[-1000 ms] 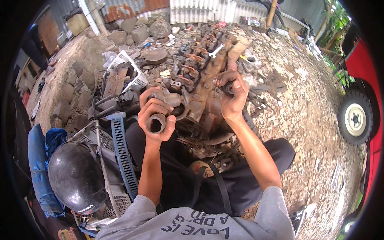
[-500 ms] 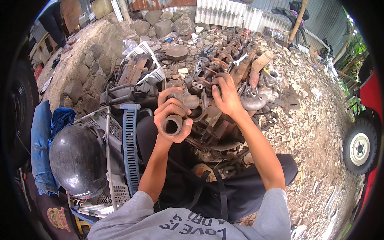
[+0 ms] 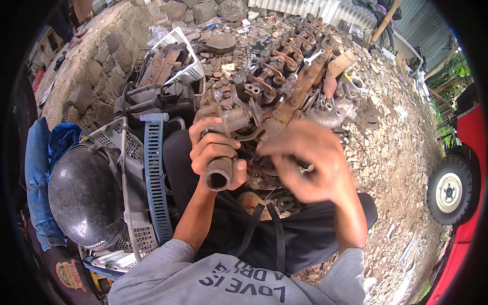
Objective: The person sits on the ground and uses a screwdriver and wrench to disassemble and clean a metal engine manifold. They remove bolts, separate sections, and scrape residue from the interior surfaces.
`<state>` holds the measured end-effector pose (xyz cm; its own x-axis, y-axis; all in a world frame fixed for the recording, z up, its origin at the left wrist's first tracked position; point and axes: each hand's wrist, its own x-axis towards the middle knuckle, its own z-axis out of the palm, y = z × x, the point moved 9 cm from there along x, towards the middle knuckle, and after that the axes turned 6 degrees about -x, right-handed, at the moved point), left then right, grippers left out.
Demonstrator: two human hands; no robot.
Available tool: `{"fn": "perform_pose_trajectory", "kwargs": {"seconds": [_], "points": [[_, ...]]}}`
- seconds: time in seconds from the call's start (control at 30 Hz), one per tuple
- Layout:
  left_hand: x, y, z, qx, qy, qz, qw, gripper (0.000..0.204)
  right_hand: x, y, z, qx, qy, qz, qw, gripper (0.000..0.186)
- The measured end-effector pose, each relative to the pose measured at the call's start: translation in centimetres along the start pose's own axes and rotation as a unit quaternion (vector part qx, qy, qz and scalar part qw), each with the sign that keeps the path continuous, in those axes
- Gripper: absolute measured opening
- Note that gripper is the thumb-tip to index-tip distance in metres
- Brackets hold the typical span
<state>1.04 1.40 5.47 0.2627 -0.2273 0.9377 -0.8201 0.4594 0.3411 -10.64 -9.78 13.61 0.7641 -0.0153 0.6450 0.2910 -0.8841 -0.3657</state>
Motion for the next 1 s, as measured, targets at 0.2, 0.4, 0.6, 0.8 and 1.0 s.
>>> {"fn": "perform_pose_trajectory", "kwargs": {"seconds": [0.2, 0.4, 0.6, 0.8, 1.0], "points": [[0.1, -0.8, -0.7, 0.0, 0.024, -0.009, 1.0, 0.019, 0.9, -3.8, 2.6, -0.068, -0.06, 0.023, 0.996, 0.032], [0.3, -1.9, -1.2, -0.013, 0.033, -0.044, 0.998, 0.018, 1.5, -6.0, 4.3, -0.145, -0.089, -0.001, 0.985, 0.037], [0.9, -0.8, -0.4, 0.021, 0.011, -0.016, 1.0, 0.032, 3.3, -6.3, 7.4, -0.302, -0.186, 0.04, 0.934, 0.048], [1.7, 0.7, 0.1, 0.074, -0.018, 0.0, 0.997, 0.032, 2.7, -5.6, 7.5, -0.276, -0.157, 0.043, 0.947, 0.052], [1.8, 0.9, -0.7, -0.007, -0.009, -0.053, 0.999, 0.034, 1.9, -6.3, 3.5, -0.022, -0.053, 0.036, 0.998, 0.031]]}}
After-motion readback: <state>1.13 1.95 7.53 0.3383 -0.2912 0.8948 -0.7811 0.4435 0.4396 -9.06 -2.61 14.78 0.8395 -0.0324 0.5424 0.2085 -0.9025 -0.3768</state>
